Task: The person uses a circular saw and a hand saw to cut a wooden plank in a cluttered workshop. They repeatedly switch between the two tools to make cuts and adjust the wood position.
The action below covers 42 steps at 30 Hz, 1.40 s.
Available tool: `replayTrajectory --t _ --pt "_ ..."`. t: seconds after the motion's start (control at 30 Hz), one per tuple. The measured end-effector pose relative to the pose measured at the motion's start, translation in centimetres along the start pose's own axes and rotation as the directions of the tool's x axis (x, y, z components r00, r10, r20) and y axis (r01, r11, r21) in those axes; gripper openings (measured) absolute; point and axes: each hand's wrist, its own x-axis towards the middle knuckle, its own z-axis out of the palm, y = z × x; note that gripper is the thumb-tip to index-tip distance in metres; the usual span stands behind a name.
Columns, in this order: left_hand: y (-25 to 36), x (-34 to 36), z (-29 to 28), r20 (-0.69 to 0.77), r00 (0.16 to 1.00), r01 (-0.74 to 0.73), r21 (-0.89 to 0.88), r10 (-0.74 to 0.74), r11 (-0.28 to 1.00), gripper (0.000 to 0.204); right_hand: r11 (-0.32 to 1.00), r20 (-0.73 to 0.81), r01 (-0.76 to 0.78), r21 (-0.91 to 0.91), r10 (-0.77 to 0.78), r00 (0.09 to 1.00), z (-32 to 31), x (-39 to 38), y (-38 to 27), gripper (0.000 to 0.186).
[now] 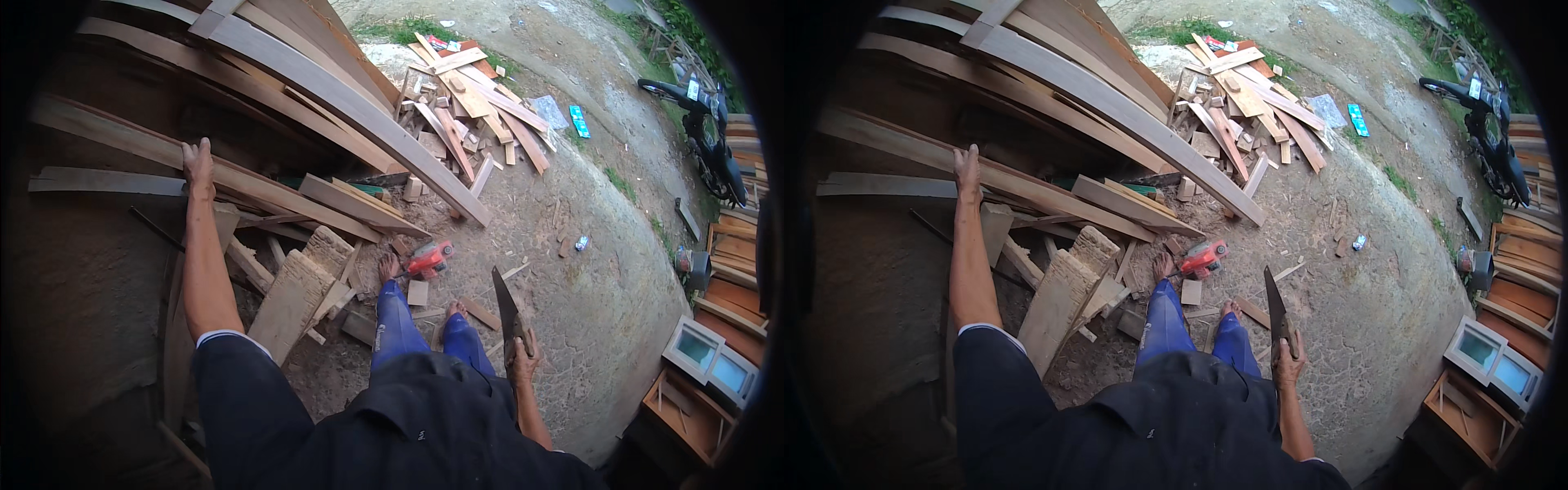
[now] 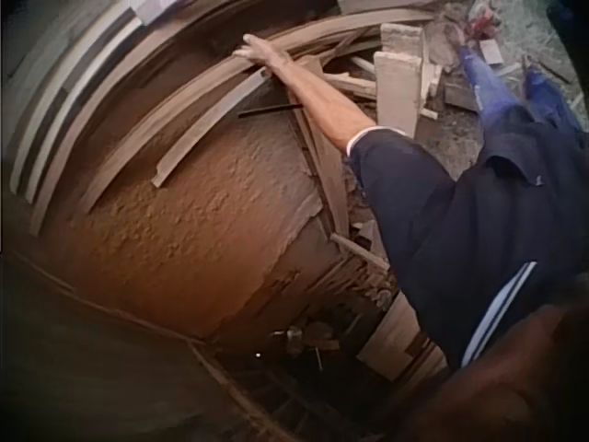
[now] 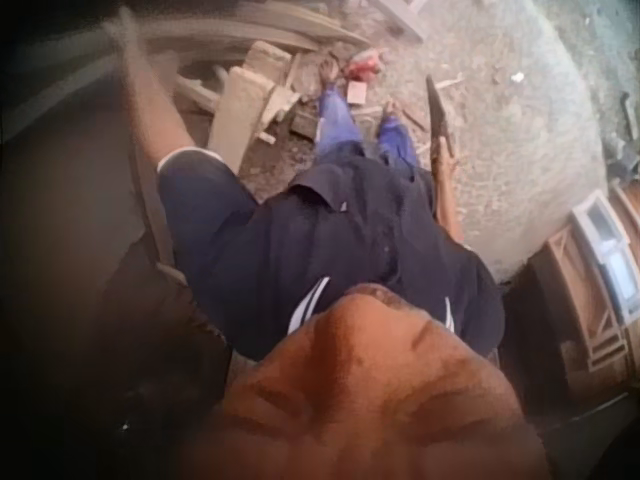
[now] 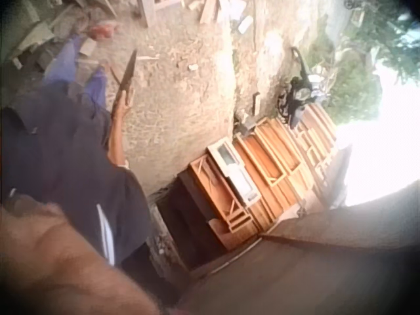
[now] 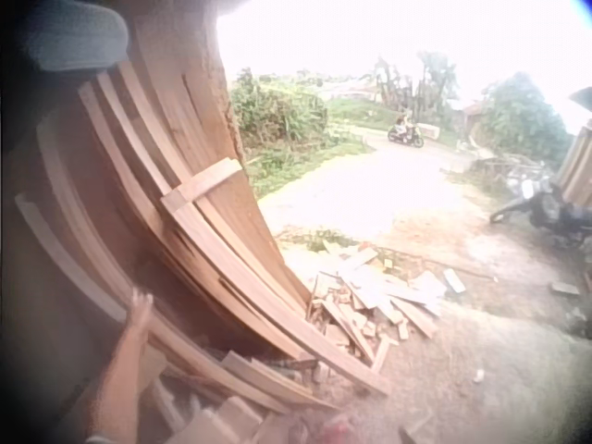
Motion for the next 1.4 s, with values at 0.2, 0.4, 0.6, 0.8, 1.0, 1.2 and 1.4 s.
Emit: replayTrajectory --t 0.2,0.4,0.6,0.8,1.0,1.2,1.4 --pt "-3.8 -25.2 -3.9 0.292 0.946 -0.299 0.624 0.14 0.722 0.065 0.791 0.34 -0.347 0.504 0.188 0.922 1.3 6.6 -1.5 0.058" --pt "-10.3 -36.4 -5.3 0.309 0.934 -0.222 0.897 -0.181 0.383 0.064 0.93 0.501 -0.292 0.222 0.148 0.852 5.1 14.2 7.5 0.048" --pt "-14.7 -38.9 -5.8 0.422 0.873 -0.378 0.902 -0.245 0.208 0.073 0.792 0.39 0.192 -0.579 0.063 0.919 10.5 22.6 20.8 0.036" --pt "-16.5 -38.9 -5.9 0.387 0.873 -0.39 0.919 -0.297 0.052 0.099 0.617 0.351 0.209 -0.759 0.118 0.929 13.9 31.4 31.0 0.033" --pt "-16.9 -39.4 -5.6 0.386 0.881 -0.352 0.921 -0.274 0.165 0.108 0.477 0.353 0.279 -0.834 0.073 0.933 15.0 35.2 40.3 0.036" --pt "-17.0 -39.1 -7.9 0.373 0.869 -0.334 0.927 -0.325 0.171 0.103 0.287 0.282 0.294 -0.912 -0.083 0.956 15.5 34.9 45.9 0.038" --pt "-17.2 -39.1 -10.2 0.314 0.889 -0.284 0.949 -0.334 0.138 0.102 0.32 0.354 0.279 -0.905 0.204 0.913 17.9 31.3 48.2 0.026"
